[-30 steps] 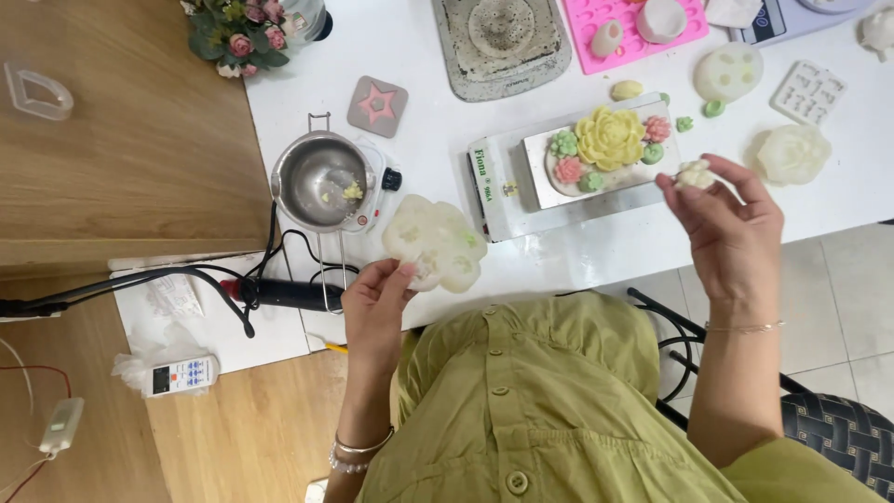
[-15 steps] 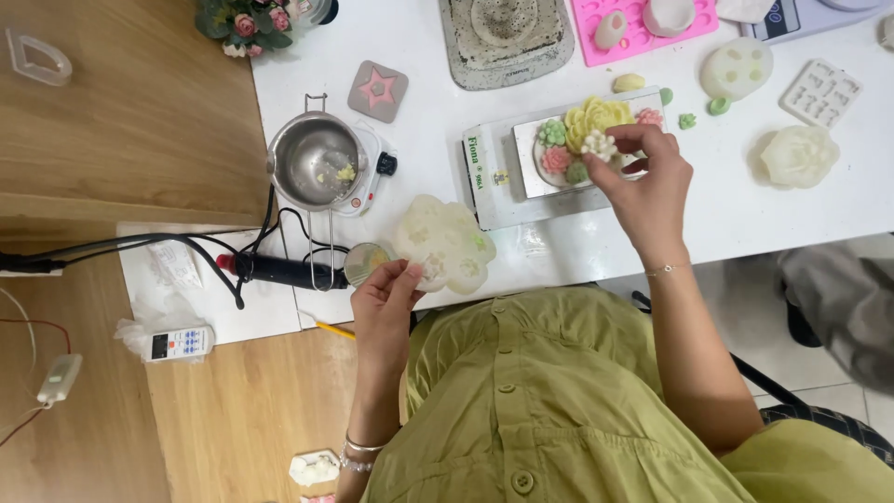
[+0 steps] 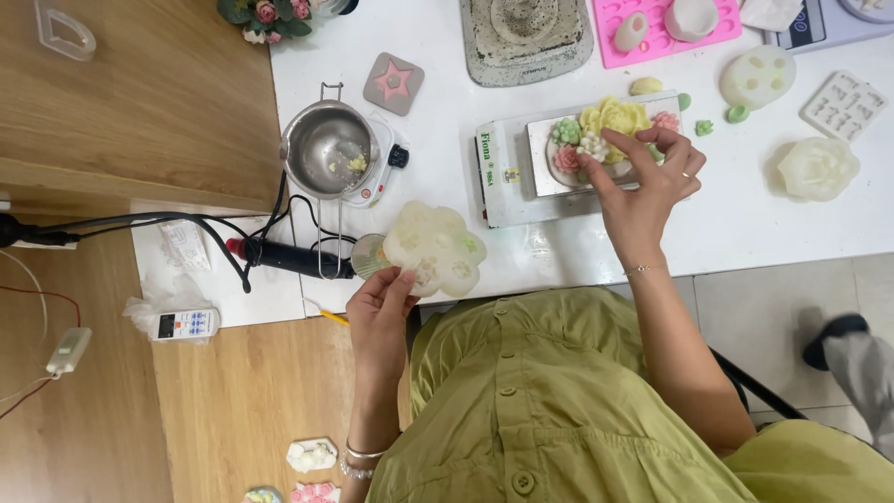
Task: Unmolding wax flower decorations and arranging them on a candle base to create a floral display.
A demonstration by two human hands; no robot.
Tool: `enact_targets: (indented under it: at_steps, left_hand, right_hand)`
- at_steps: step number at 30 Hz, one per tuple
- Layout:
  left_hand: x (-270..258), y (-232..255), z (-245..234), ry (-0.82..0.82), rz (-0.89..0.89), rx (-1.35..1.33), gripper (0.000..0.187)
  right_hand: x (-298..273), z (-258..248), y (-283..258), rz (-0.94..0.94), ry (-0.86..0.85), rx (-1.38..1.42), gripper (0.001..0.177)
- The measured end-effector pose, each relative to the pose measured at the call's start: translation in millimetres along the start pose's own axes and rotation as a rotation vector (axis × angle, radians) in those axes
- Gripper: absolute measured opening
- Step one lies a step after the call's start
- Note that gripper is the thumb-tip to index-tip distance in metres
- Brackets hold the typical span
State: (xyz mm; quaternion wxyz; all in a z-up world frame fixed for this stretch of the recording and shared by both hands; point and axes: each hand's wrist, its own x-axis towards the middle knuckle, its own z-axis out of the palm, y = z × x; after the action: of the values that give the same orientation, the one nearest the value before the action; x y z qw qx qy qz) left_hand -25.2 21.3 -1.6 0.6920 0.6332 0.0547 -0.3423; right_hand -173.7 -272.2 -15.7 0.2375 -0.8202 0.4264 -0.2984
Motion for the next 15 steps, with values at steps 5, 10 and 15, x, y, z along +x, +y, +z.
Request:
enact_targets:
  at_steps: [5,10,15]
  left_hand:
    - [-1,1,1,-0.013,-0.004,-0.009,0.02]
    - [-3,12,10,-0.083,-0.015,-0.066,0.021]
    - [1,11,12,-0.129,-0.015,-0.081,0.023]
  right_hand:
    - [1,3,4,0.035,-0.008,0.01,0.036]
    - [-1,6,9,0.031,-0.002,0.003,0.036]
    - [2,3,5,0.024,-0.02,-0.012,0.038]
